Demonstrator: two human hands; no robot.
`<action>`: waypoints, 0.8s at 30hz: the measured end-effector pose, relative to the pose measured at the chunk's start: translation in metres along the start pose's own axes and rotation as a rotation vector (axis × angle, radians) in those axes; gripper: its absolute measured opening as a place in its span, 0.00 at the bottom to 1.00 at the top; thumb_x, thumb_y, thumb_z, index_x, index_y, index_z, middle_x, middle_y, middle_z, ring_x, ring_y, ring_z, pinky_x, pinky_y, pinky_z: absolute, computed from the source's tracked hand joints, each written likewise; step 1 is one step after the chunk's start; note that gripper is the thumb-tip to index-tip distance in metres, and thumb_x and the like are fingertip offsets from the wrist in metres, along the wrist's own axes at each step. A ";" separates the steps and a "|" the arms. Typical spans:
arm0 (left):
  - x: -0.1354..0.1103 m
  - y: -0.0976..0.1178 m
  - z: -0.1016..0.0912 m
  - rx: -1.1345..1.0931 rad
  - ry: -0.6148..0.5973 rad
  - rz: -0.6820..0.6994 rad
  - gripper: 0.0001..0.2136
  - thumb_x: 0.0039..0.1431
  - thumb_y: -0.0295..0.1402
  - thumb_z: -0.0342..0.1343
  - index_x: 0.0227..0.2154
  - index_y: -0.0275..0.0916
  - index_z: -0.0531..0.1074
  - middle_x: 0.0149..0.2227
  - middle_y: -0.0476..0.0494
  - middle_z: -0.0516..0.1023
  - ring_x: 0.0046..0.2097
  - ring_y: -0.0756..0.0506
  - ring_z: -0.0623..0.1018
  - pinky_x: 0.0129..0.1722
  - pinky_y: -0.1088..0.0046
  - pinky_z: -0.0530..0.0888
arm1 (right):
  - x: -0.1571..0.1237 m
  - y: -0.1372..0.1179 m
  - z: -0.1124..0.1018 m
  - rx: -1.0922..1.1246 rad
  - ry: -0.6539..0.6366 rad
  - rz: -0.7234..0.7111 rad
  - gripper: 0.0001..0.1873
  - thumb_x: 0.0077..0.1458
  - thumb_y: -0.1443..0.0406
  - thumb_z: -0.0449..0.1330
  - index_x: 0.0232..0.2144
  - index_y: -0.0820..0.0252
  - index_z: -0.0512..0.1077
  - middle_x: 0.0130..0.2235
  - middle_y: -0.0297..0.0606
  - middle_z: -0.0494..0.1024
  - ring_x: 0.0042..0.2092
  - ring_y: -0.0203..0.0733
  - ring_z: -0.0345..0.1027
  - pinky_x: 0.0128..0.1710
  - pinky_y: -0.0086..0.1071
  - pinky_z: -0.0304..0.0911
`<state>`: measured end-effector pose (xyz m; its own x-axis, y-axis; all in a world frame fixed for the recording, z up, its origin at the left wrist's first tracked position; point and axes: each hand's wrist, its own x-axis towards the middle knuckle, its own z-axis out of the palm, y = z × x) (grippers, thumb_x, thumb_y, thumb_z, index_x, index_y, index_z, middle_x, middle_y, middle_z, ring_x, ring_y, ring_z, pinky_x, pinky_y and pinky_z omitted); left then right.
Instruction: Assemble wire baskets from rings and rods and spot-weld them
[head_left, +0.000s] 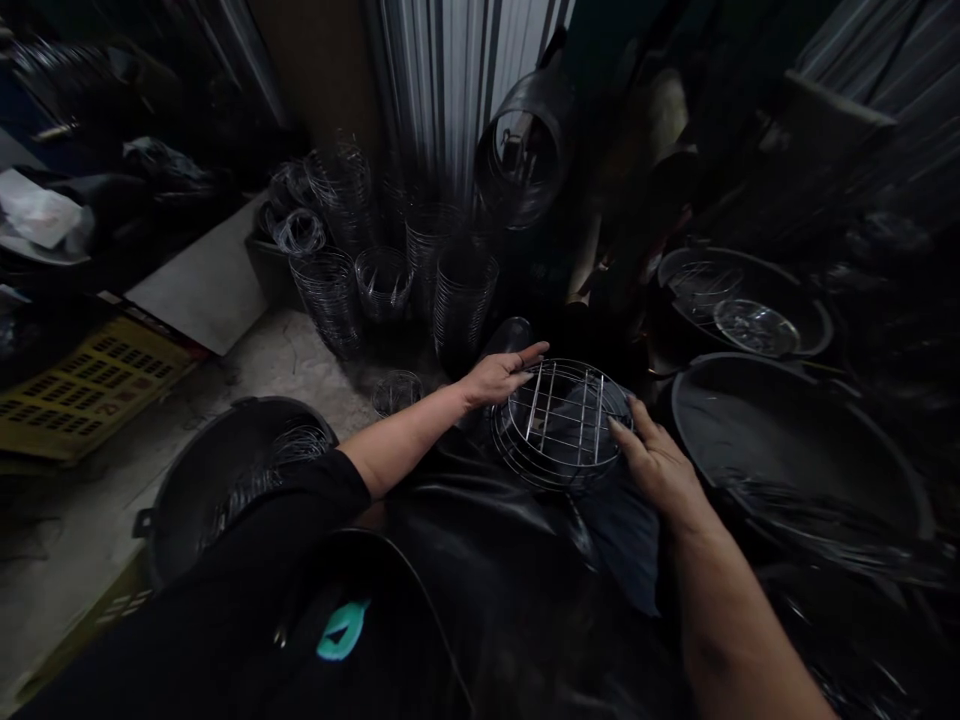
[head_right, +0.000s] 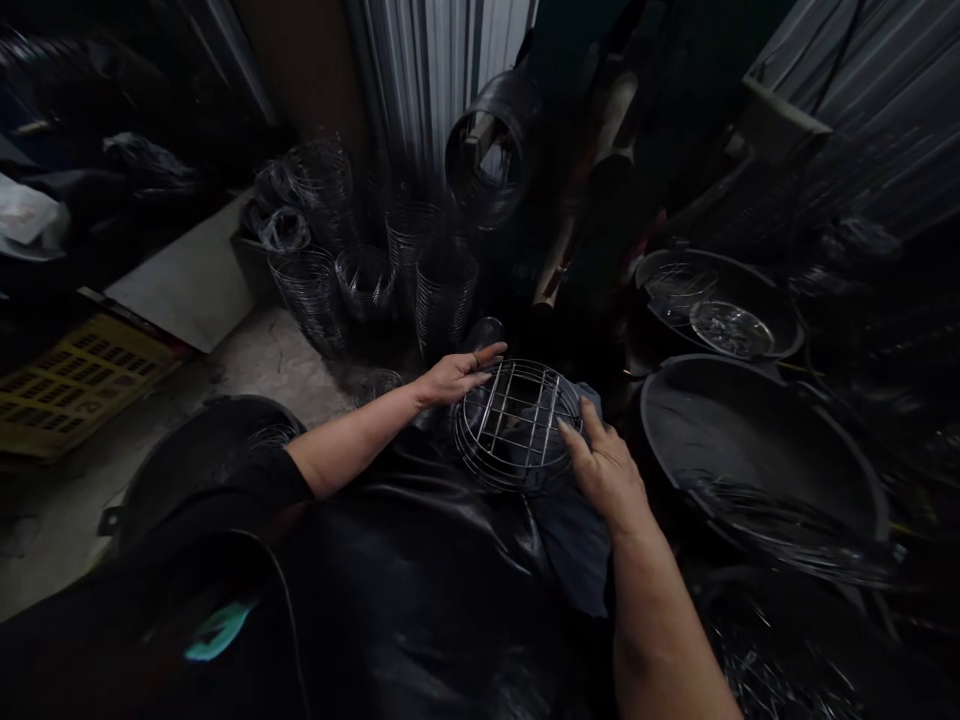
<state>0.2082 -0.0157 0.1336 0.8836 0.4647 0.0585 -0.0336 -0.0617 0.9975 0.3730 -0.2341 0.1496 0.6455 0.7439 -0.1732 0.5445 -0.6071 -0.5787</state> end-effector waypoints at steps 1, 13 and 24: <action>0.000 0.000 0.000 0.000 -0.002 -0.002 0.30 0.56 0.22 0.53 0.62 0.44 0.59 0.63 0.45 0.64 0.64 0.45 0.65 0.67 0.62 0.54 | 0.001 0.002 0.003 0.048 0.015 -0.006 0.41 0.54 0.40 0.47 0.64 0.53 0.57 0.59 0.45 0.65 0.62 0.58 0.54 0.61 0.49 0.49; 0.001 0.017 -0.006 0.186 0.001 0.061 0.35 0.55 0.21 0.51 0.65 0.42 0.49 0.61 0.40 0.68 0.63 0.46 0.65 0.66 0.65 0.55 | 0.005 -0.009 0.008 0.221 0.184 -0.162 0.43 0.47 0.41 0.53 0.58 0.61 0.67 0.58 0.47 0.65 0.62 0.53 0.54 0.64 0.43 0.46; 0.013 0.010 -0.007 0.517 -0.034 0.055 0.33 0.56 0.26 0.53 0.64 0.48 0.53 0.55 0.50 0.75 0.67 0.44 0.58 0.67 0.59 0.51 | 0.014 0.014 0.015 0.465 0.096 -0.089 0.35 0.52 0.46 0.57 0.58 0.54 0.66 0.61 0.39 0.64 0.63 0.45 0.55 0.64 0.41 0.46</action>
<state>0.2158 -0.0039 0.1445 0.9018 0.4202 0.1005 0.1471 -0.5174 0.8430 0.3819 -0.2279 0.1273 0.6653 0.7452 -0.0452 0.3168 -0.3367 -0.8867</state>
